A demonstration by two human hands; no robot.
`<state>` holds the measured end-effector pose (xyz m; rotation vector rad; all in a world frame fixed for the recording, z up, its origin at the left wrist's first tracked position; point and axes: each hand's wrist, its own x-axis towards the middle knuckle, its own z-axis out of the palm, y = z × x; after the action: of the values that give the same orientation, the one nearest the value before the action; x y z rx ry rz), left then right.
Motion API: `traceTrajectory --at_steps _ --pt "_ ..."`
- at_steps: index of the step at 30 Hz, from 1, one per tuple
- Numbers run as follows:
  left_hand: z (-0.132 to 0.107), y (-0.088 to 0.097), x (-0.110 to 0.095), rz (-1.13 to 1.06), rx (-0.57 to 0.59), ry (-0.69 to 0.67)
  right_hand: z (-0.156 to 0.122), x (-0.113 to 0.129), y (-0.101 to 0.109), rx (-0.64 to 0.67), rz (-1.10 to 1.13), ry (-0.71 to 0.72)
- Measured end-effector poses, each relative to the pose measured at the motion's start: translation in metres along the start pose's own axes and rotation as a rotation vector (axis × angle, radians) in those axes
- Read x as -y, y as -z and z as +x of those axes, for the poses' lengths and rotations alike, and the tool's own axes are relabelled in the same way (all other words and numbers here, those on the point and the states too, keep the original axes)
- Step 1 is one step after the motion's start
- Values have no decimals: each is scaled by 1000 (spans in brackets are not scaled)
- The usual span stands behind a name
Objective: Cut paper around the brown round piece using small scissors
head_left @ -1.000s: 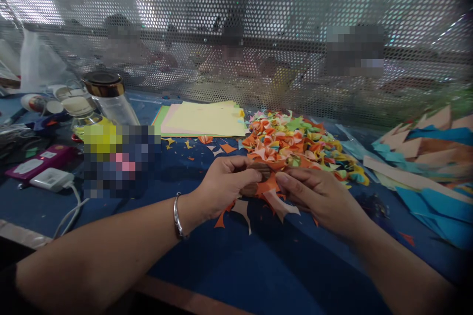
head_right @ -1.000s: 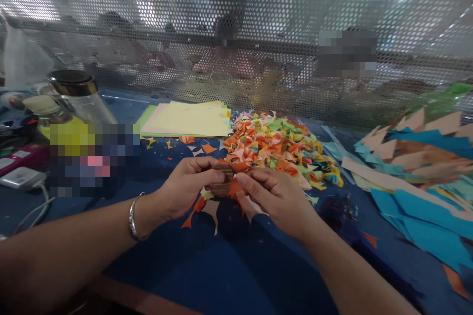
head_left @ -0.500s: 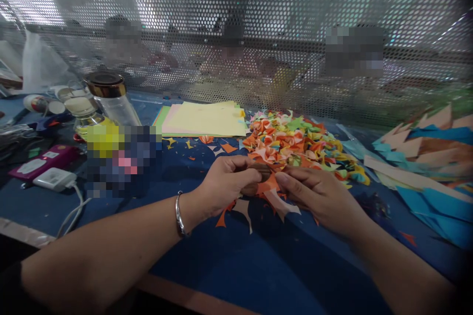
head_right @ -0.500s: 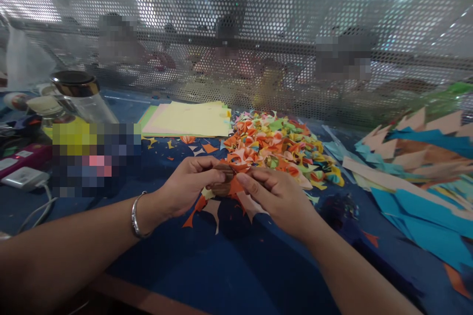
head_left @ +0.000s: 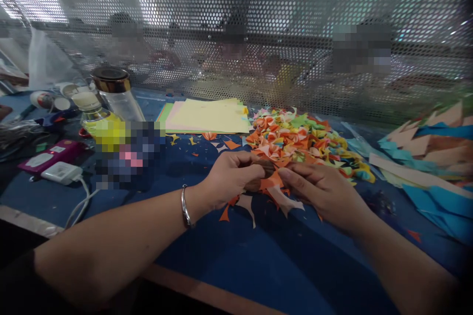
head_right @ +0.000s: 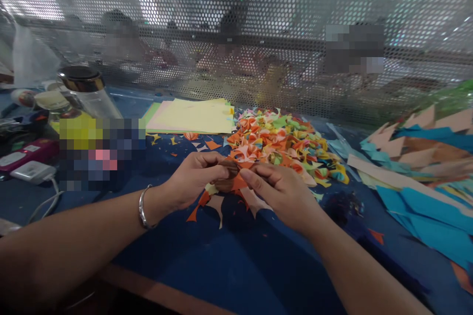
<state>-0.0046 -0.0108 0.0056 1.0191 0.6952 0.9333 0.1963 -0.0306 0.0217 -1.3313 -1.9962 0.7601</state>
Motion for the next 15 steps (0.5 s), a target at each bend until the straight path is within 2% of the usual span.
traceTrajectory --at_steps 15 --pt "2 -1 -2 93 -69 -23 0 2 -1 -15 -50 83"
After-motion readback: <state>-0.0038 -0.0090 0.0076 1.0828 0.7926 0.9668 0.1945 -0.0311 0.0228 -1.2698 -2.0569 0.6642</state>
